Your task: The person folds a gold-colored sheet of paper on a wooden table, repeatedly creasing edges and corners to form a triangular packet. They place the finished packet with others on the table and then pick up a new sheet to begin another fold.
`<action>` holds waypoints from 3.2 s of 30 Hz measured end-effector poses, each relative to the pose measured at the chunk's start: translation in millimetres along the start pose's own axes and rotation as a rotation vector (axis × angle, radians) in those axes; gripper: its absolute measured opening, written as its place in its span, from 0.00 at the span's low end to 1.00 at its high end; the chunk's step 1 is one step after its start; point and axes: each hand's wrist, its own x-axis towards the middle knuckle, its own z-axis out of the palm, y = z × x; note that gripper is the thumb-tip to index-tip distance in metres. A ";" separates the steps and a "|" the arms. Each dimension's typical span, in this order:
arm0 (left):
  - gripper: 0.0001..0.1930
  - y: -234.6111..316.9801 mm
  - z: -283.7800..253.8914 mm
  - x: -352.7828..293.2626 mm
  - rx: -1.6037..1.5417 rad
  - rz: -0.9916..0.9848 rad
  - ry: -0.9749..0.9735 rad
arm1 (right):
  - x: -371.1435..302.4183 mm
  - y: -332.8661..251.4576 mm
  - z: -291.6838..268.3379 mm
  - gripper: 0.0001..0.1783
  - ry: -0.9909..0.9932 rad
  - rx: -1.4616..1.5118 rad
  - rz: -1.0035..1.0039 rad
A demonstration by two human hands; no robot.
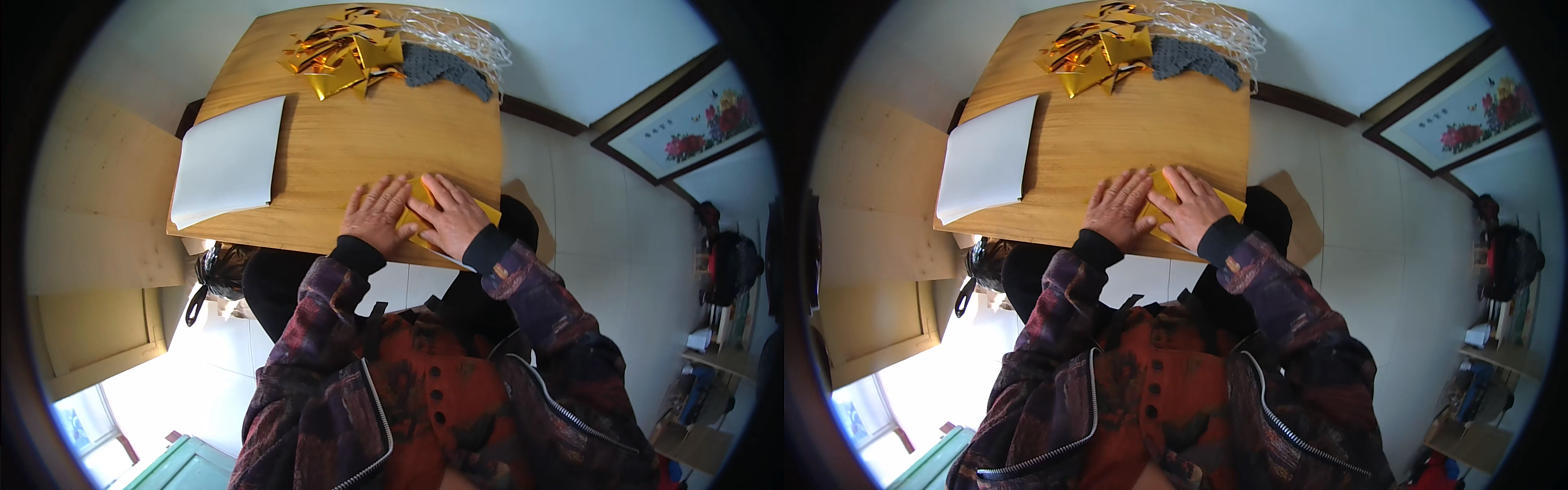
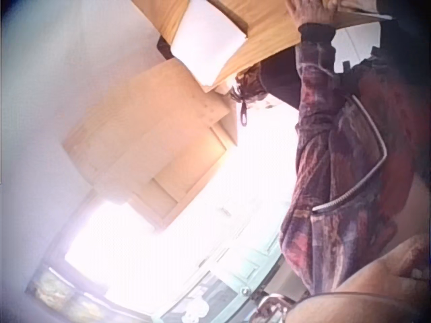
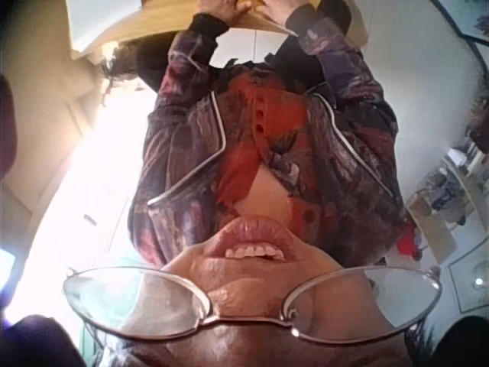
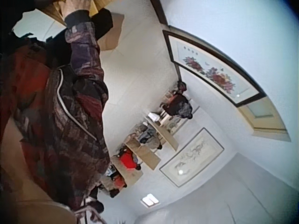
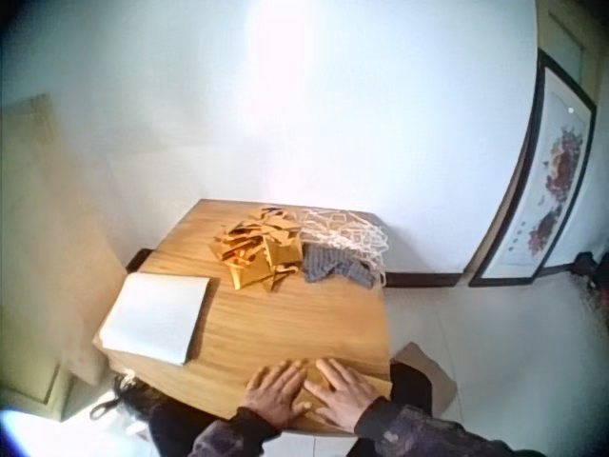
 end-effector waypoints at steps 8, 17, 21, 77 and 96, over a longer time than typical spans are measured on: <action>0.37 -8.3 -20.8 -23.0 0.158 -0.263 -0.076 | 1.2 0.1 0.7 0.33 -0.072 0.002 0.043; 0.47 21.4 9.4 0.4 -0.089 -0.018 0.025 | 1.2 10.4 10.7 0.28 0.013 0.063 0.003; 0.49 12.4 6.4 0.2 0.044 0.015 -0.058 | -19.9 38.6 -2.5 0.24 0.283 0.380 0.148; 0.07 49.5 0.0 1.7 -0.558 -0.218 0.150 | -83.5 30.4 -6.0 0.06 0.490 0.454 0.390; 0.10 53.3 -13.7 17.0 -0.329 -0.251 0.064 | -63.9 -1.7 -6.8 0.18 0.571 0.244 0.231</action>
